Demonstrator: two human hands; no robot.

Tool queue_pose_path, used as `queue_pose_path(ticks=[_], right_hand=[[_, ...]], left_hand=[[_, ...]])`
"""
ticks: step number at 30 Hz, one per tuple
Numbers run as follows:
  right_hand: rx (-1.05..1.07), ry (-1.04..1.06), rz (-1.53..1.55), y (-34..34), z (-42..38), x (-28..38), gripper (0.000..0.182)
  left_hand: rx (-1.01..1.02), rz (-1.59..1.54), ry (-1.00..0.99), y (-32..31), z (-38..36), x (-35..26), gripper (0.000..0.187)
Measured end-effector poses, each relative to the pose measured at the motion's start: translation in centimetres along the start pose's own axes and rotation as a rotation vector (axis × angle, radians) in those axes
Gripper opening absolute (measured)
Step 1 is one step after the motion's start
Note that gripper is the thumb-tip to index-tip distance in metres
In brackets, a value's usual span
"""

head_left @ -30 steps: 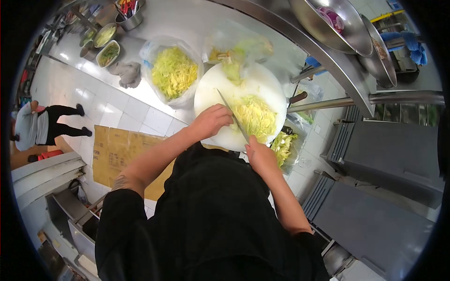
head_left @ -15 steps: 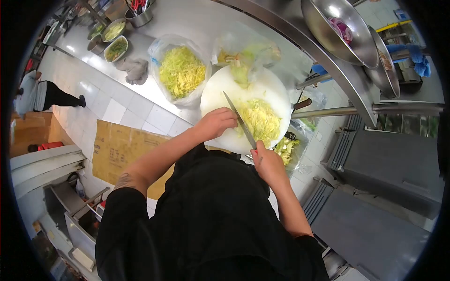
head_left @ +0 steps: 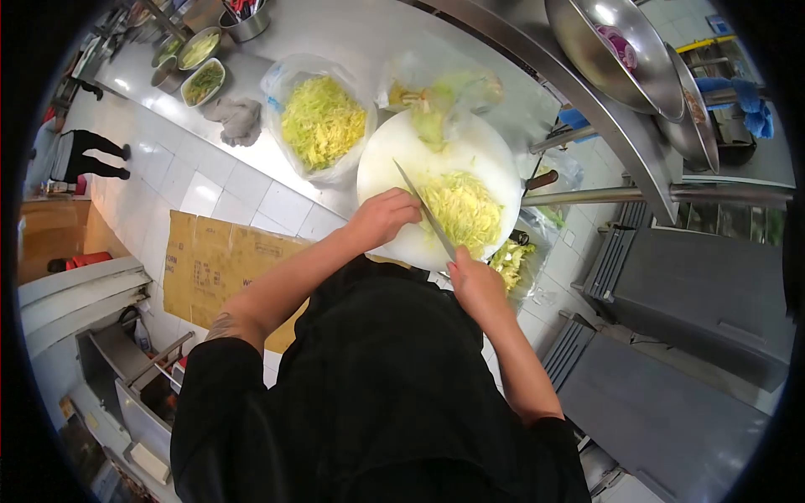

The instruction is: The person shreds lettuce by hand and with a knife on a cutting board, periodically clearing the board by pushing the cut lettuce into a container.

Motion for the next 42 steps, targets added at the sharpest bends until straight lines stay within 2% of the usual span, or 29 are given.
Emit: queue_pose_path(ticks=[1,4,7,11,13,16,20,22,25,31,34,37,42], right_hand=[[-0.052,0.033,0.013,-0.7,1.1,0.2,0.024],[0.073,-0.036,-0.043,1.2,2.6,1.0,0.024],[0.090,-0.047,-0.001,3.7,0.0,1.3,0.024],[0.081,-0.052,-0.015,-0.5,1.8,0.0,0.025],[0.102,-0.056,-0.028,0.1,3.2,0.7,0.027],[0.126,-0.066,-0.031,3.7,0.7,1.7,0.024],[0.080,-0.038,-0.013,-0.7,1.7,-0.1,0.025],[0.126,-0.062,-0.053,0.0,3.3,0.6,0.025],[0.109,-0.046,-0.002,3.2,0.5,1.3,0.026],[0.080,-0.027,-0.009,-1.5,3.6,0.3,0.027],[0.040,0.002,0.027,1.3,1.7,0.5,0.026],[0.158,-0.078,-0.005,3.6,-1.3,0.3,0.028],[0.101,-0.025,-0.037,-0.7,1.3,-0.1,0.025]], left_hand=[[-0.011,-0.002,0.006,0.0,0.1,-0.1,0.017],[-0.033,0.015,-0.002,-0.2,-0.3,0.1,0.019],[-0.033,0.025,-0.004,-0.5,-0.5,0.3,0.021],[-0.053,0.020,-0.008,-0.5,-0.4,0.1,0.021],[-0.037,0.028,0.002,-0.3,-0.5,0.1,0.021],[-0.049,0.021,-0.004,-0.4,-0.6,0.3,0.021],[-0.065,0.003,-0.007,-0.6,-0.8,0.4,0.023],[-0.061,-0.008,-0.011,-0.2,-0.5,0.2,0.024],[-0.060,0.013,0.000,-0.6,-0.7,0.5,0.024],[-0.081,0.036,-0.057,-0.1,-0.3,0.1,0.023],[-0.090,0.041,-0.025,-0.1,-0.2,0.0,0.023],[-0.097,0.037,-0.014,-0.3,-0.6,0.2,0.022],[-0.122,-0.040,0.038,-0.7,-1.0,0.8,0.015]])
Point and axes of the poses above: each hand's wrist, its own z-axis towards the middle knuckle, its own y-axis out of the back of the hand, x = y × z, the point moved 4 cm from there along z, towards the middle knuckle, and after that the axes turned 7 degrees about -x, right-handed, at the moved point
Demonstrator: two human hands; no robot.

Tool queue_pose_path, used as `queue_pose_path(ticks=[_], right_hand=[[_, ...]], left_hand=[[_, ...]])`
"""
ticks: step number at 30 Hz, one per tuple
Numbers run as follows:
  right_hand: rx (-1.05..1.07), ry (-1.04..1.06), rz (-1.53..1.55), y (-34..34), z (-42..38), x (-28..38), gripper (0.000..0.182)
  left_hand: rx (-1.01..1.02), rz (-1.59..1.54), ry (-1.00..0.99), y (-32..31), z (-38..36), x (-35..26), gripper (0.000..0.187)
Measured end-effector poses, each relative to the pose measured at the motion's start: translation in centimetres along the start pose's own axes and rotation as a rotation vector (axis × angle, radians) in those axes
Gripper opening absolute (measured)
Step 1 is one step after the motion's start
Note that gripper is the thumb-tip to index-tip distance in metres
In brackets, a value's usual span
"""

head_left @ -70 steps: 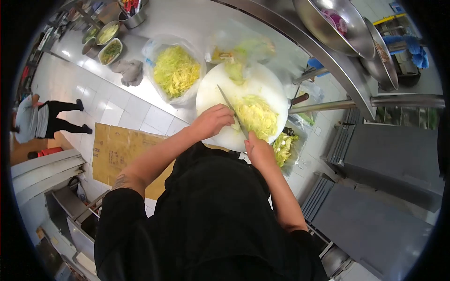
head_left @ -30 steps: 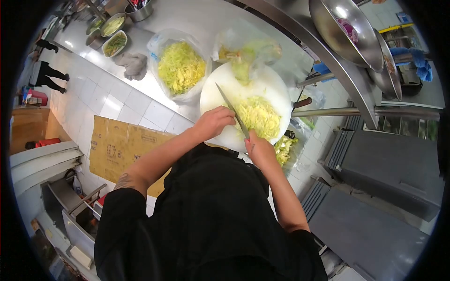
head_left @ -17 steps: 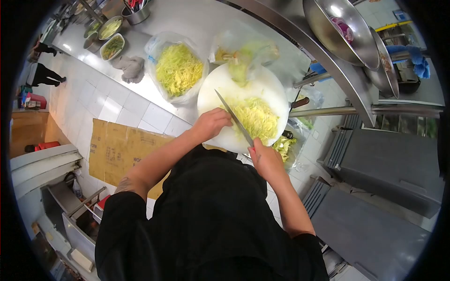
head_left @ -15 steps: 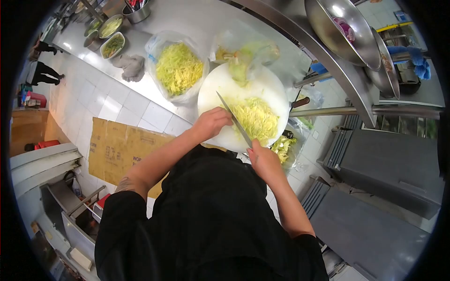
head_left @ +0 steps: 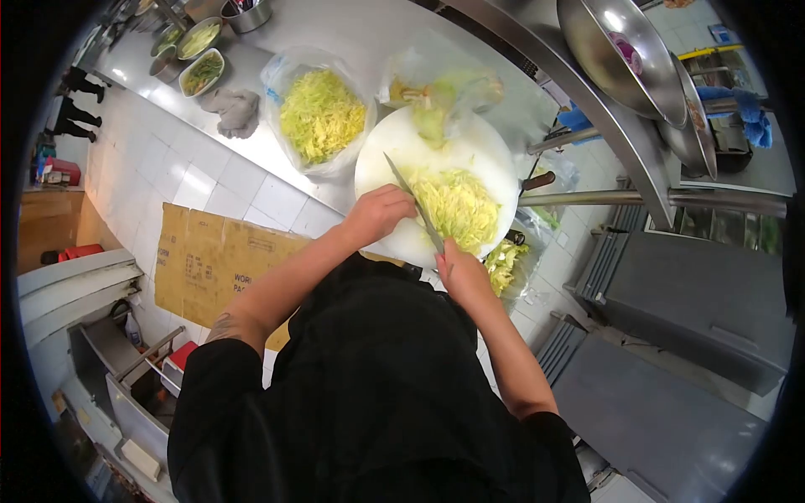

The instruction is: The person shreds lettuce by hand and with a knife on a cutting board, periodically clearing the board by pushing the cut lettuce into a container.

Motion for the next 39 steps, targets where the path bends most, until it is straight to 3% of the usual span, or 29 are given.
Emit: queue_pose_path(ticks=[7,11,19,22,28,34,39], right_hand=[[0.014,0.002,0.031,4.1,-2.3,0.5,0.024],[-0.006,0.015,0.011,0.0,0.1,-0.2,0.025],[0.042,-0.012,0.051,3.3,-1.8,0.3,0.026],[-0.019,0.027,0.044,-1.1,0.9,0.0,0.027],[-0.007,0.025,0.088,3.0,-0.9,0.5,0.027],[-0.006,0.014,0.072,-1.0,1.5,0.2,0.027],[-0.018,0.026,0.087,2.6,-0.8,0.5,0.026]], left_hand=[[-0.042,0.000,0.010,0.1,-0.1,0.1,0.011],[-0.054,0.015,0.005,0.2,0.1,-0.1,0.014],[-0.036,0.044,-0.024,0.3,-0.1,0.1,0.016],[-0.055,0.036,-0.006,0.0,-0.4,0.4,0.016],[-0.047,0.063,0.000,0.2,-0.4,0.2,0.017],[-0.026,0.046,-0.003,0.4,-0.2,0.1,0.019],[0.042,0.064,-0.054,1.0,0.2,0.3,0.021]])
Point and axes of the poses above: each hand's wrist, its own z-axis towards the middle knuckle, its own y-axis out of the back of the hand, x = y × z, the point moved 4 cm from there along z, towards the middle knuckle, and after that the axes turned 7 degrees about -x, right-handed, at the moved point
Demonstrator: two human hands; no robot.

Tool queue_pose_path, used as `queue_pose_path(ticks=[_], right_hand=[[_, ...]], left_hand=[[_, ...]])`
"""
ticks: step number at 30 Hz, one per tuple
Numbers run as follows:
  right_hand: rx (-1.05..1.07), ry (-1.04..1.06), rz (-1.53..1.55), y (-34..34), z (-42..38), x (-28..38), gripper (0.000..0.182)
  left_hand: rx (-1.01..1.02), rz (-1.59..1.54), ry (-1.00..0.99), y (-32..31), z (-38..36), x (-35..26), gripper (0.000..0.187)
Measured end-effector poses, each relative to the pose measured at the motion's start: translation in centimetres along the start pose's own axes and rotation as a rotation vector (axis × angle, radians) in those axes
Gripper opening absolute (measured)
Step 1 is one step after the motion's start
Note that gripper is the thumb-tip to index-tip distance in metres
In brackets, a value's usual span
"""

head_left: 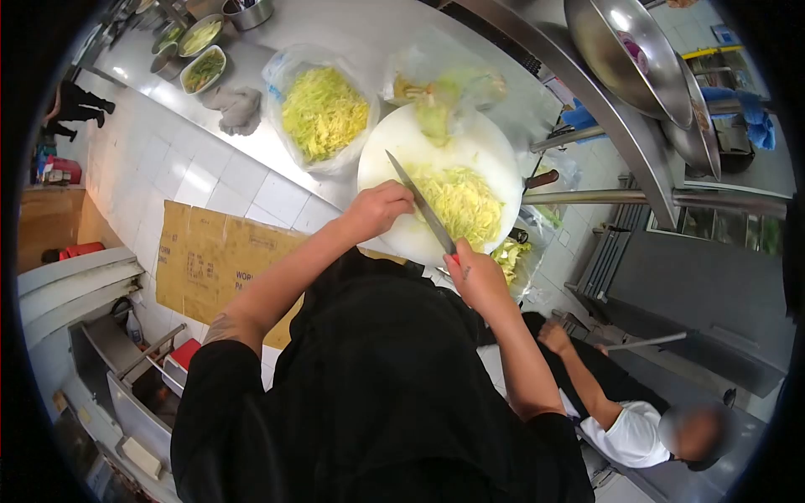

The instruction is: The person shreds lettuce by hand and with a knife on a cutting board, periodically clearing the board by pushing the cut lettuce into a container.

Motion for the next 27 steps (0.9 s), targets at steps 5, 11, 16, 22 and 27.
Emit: queue_pose_path(ticks=[5,11,16,22,27], right_hand=[[0.047,-0.041,-0.056,-3.1,0.1,-0.9,0.026],[0.034,-0.050,-0.010,-2.0,0.4,0.3,0.029],[0.039,-0.044,0.034,-3.9,0.7,-1.0,0.033],[-0.132,-0.181,0.417,3.5,-4.7,-4.5,0.033],[-0.110,-0.526,0.905,0.5,-9.5,-12.7,0.023]], left_hand=[[0.071,0.003,-0.025,-0.1,-0.6,0.6,0.023],[0.121,0.030,-0.050,0.3,-0.6,0.8,0.022],[0.196,-0.025,0.028,1.4,-0.7,-0.4,0.022],[0.118,-0.025,0.162,0.4,0.8,-3.3,0.082],[0.183,0.158,0.239,-4.1,2.9,-4.3,0.130]])
Point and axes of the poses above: each hand's wrist, its own z-axis towards the middle knuckle, its own y-axis out of the back of the hand, x = y × z, the point moved 4 cm from there along z, towards the middle knuckle, and after that the axes turned 7 degrees about -x, right-handed, at the moved point
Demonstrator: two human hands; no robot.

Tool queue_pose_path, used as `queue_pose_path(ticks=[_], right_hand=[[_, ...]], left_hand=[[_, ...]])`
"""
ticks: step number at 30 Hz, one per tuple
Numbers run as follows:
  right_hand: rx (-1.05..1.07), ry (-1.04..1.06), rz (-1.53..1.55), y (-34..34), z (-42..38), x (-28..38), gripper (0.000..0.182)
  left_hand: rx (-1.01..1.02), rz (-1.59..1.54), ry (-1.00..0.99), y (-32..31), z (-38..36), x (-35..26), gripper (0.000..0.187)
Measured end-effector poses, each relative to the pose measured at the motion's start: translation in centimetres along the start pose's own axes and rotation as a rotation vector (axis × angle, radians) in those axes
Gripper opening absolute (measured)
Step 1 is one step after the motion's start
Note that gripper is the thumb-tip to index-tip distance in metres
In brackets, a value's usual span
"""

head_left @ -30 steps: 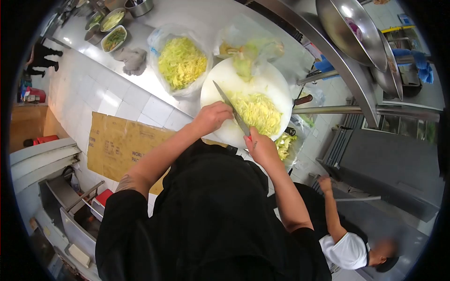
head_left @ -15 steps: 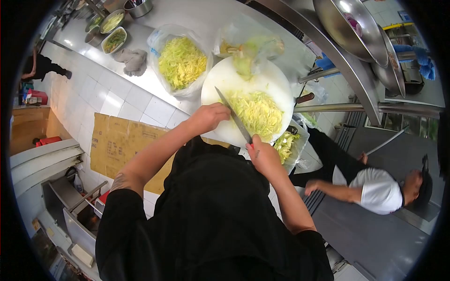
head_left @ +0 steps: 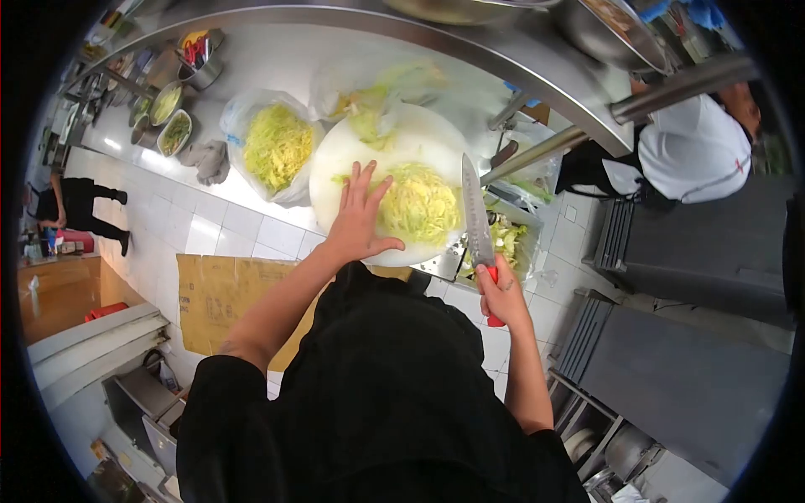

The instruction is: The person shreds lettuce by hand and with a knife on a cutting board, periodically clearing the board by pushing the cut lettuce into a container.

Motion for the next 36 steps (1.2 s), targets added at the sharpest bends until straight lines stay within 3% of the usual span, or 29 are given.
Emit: queue_pose_path(ticks=[3,6,15,19,21,27,32,35,36], right_hand=[[-0.027,-0.021,0.037,-0.6,0.4,-2.6,0.022],[-0.045,-0.023,0.070,-2.5,0.8,-3.3,0.028],[-0.201,-0.037,0.010,-11.2,-1.5,1.7,0.024],[-0.334,-0.081,0.006,-16.0,-1.5,3.8,0.026],[-0.407,0.010,-0.052,-18.1,0.0,1.3,0.025],[-0.449,-0.065,0.192,-21.7,-0.4,5.3,0.022],[-0.489,-0.059,0.231,-22.3,-0.5,4.2,0.020],[-0.587,0.210,0.206,-22.3,-1.3,3.4,0.022],[-0.532,0.173,0.205,-22.1,-2.4,5.2,0.024]], left_hand=[[0.035,0.074,0.048,-0.8,0.3,0.4,0.140],[0.045,0.027,0.005,-1.2,1.6,0.3,0.138],[0.134,0.004,-0.250,-3.2,5.5,-2.3,0.118],[0.069,-0.131,-0.284,-4.1,5.7,-2.0,0.102],[0.008,-0.217,-0.279,-4.0,5.3,-1.7,0.089],[-0.167,-0.502,-0.094,-4.4,4.2,-1.2,0.043],[-0.211,-0.600,-0.037,-3.8,3.8,-2.5,0.035],[-0.268,-0.640,-0.057,-2.9,3.4,-3.2,0.034],[-0.300,-0.645,-0.066,-1.8,3.6,-3.4,0.033]])
Point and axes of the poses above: each hand's wrist, its own z-axis towards the middle knuckle, its own y-axis out of the back of the hand, x = y × z, the point moved 4 cm from there along z, towards the middle knuckle, and after that the axes turned 7 degrees about -x, right-handed, at the moved point
